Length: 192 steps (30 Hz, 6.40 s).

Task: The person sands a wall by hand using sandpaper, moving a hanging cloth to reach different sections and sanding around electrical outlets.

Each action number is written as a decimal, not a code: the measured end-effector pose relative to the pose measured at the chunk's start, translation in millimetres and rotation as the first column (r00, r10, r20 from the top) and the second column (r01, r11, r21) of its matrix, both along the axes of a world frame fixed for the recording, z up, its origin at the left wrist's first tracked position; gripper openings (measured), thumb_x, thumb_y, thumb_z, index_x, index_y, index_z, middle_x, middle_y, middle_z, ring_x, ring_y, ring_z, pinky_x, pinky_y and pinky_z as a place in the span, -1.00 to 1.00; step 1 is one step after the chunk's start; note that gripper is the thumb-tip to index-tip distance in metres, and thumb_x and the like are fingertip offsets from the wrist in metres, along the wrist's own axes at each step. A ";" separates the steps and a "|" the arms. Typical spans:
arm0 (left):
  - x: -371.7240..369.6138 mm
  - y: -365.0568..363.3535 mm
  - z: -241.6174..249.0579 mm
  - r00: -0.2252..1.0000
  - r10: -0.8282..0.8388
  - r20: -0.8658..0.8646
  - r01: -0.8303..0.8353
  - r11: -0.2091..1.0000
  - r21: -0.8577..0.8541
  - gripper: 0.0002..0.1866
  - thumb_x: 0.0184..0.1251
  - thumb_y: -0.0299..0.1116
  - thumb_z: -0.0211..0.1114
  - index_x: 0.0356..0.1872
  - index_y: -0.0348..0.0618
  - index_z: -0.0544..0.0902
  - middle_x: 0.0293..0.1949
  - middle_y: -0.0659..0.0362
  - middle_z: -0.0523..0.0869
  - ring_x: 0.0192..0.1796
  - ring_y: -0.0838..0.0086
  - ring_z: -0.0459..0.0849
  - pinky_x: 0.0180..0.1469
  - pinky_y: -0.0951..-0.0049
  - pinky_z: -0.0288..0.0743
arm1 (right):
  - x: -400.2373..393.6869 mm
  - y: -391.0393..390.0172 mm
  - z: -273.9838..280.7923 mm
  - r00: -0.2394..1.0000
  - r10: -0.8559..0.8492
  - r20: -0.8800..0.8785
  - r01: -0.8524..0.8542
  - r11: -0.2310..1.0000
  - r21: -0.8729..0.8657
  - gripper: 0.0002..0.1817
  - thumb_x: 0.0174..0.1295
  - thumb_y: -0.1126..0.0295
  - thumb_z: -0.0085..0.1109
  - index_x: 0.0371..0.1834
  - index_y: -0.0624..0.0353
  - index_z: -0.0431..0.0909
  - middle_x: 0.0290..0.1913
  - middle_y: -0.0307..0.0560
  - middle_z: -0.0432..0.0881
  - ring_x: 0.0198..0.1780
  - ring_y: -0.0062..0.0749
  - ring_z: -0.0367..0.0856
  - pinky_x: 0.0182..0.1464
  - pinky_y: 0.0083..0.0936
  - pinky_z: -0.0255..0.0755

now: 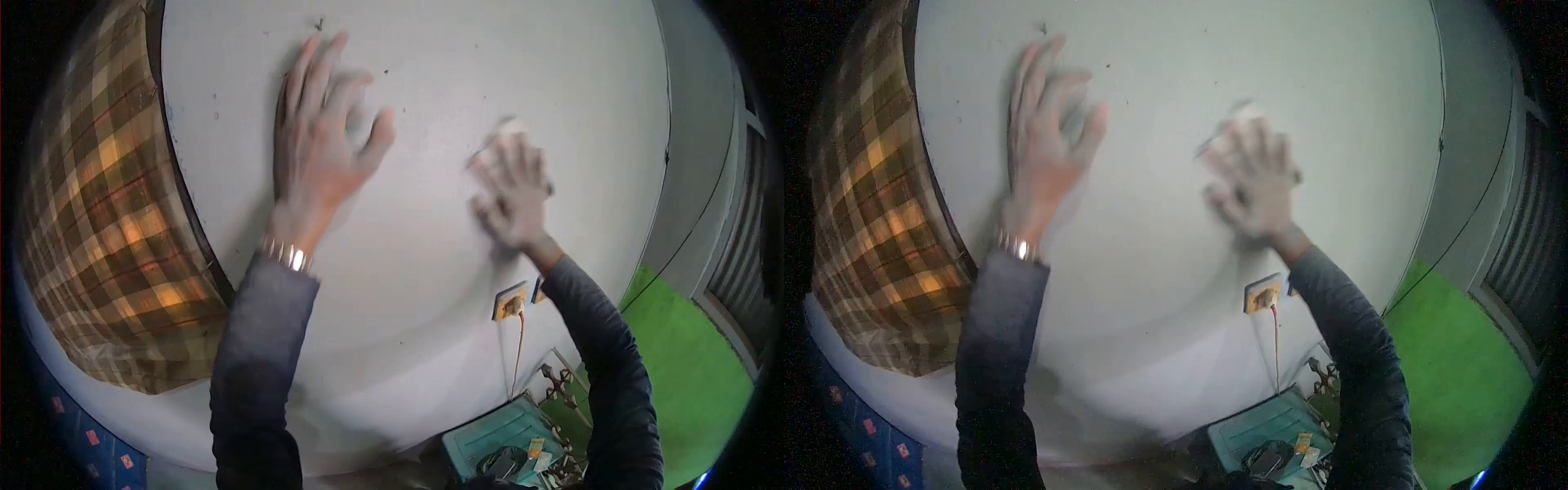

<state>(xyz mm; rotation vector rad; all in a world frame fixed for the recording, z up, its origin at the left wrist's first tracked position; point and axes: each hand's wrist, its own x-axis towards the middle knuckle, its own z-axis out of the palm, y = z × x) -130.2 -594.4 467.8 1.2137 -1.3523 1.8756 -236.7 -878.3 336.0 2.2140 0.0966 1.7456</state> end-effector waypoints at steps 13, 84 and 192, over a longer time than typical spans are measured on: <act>-5.1 65.7 -315.8 0.673 0.409 -0.617 -0.511 0.859 0.012 -0.36 0.56 0.12 -0.12 0.45 -0.08 0.39 0.54 -0.09 0.26 0.59 -0.21 0.07 0.53 -0.32 -0.17 | 17.6 122.8 -50.0 0.961 0.077 -0.265 -0.096 0.994 -0.058 -0.44 0.42 -0.16 -0.07 0.50 -0.54 0.35 0.64 -0.28 0.15 0.67 0.13 -0.17 0.55 0.35 -0.46; 25.4 123.0 -354.7 0.890 -0.269 -0.367 0.096 0.899 -0.427 -0.60 0.53 -0.09 0.00 0.05 -0.19 0.59 0.11 -0.09 0.67 0.26 -0.04 0.57 0.29 -0.09 0.49 | 74.9 229.1 -151.7 0.984 0.075 0.159 -0.130 0.920 0.369 -0.29 0.46 -0.05 -0.16 0.60 0.02 0.20 0.67 0.17 -0.07 0.65 0.35 -0.28 0.56 0.27 -0.49; 15.4 114.1 18.1 0.859 0.384 -0.337 -0.428 0.901 -0.064 -0.05 0.27 0.03 0.24 0.56 -0.34 0.13 0.62 -0.05 0.06 0.66 -0.01 -0.09 0.61 -0.07 -0.16 | 77.5 256.1 374.3 0.990 0.086 0.113 -0.065 0.982 -0.179 -0.33 0.56 -0.11 -0.53 0.65 -0.11 0.04 0.66 -0.08 0.03 0.67 -0.01 -0.14 0.62 0.08 -0.25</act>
